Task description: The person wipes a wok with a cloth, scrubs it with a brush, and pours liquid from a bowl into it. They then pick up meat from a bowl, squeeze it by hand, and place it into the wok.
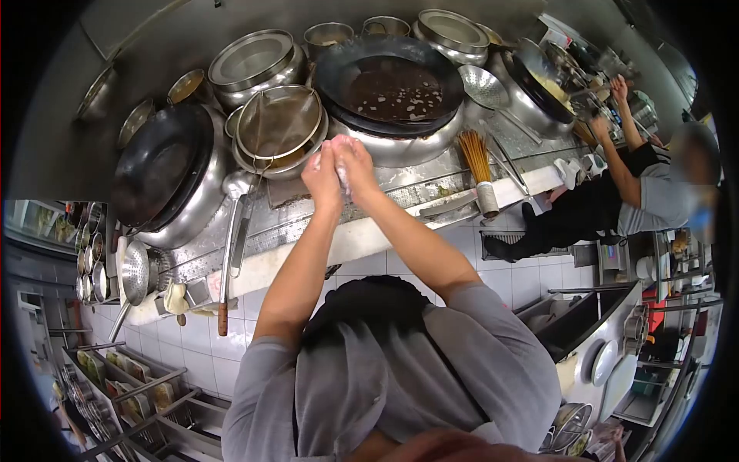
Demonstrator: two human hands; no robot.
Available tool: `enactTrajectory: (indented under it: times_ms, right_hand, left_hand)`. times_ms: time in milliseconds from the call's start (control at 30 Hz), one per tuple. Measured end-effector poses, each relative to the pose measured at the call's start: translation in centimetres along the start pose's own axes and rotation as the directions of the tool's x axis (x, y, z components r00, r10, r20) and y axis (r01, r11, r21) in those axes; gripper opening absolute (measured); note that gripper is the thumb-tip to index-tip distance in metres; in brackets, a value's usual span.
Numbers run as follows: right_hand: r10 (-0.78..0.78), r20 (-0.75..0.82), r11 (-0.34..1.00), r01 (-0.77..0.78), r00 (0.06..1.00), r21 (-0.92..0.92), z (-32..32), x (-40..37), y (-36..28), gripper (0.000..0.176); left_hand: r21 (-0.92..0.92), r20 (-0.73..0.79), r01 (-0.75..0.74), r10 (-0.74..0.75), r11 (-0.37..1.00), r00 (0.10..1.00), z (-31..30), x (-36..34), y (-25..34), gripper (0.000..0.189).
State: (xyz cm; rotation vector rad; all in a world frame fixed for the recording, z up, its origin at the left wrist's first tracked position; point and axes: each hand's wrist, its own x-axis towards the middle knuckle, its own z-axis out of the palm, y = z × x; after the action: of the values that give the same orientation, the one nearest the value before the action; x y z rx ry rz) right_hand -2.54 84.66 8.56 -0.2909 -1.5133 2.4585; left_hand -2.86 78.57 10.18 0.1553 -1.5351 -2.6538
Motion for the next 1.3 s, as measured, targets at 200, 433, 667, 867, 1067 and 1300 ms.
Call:
enactTrajectory:
  times_ms: [200, 433, 667, 867, 1067, 1300]
  right_hand:
    - [0.077, 0.078, 0.997, -0.076, 0.994, -0.016, 0.2, 0.6, -0.9, 0.022]
    - [-0.423, 0.015, 0.793, 0.378, 0.906, -0.477, -0.2, 2.6, -1.2, 0.027]
    - [-0.639, 0.388, 0.377, 0.71, 0.664, -0.594, -1.0, -3.7, 1.7, 0.033]
    - [-0.416, -0.066, 0.853, 0.364, 0.907, -0.375, -0.7, -0.5, -0.1, 0.026]
    - [-0.067, 0.09, 0.998, 0.066, 0.994, 0.019, -1.5, 0.1, -1.9, 0.031]
    - [0.025, -0.026, 0.996, -0.023, 0.999, 0.087, -1.0, 0.8, -1.8, 0.015]
  left_hand:
    - [0.312, 0.129, -0.242, 0.212, 0.919, 0.969, -0.9, 0.7, -2.5, 0.061]
    - [-0.202, -0.021, 0.158, -0.165, 0.967, 0.986, 0.5, 0.3, -0.5, 0.044]
    - [-0.416, 0.005, 0.457, -0.501, 0.786, 0.865, -4.9, 5.5, -6.1, 0.028]
    - [-0.205, -0.071, 0.251, -0.27, 0.946, 0.96, -0.4, 2.3, -1.6, 0.018]
    - [-0.14, 0.067, 0.362, -0.356, 0.922, 0.932, 0.1, 0.2, 0.0, 0.054]
    - [-0.286, 0.129, 0.285, -0.258, 0.915, 0.958, 0.8, 0.9, -1.5, 0.072]
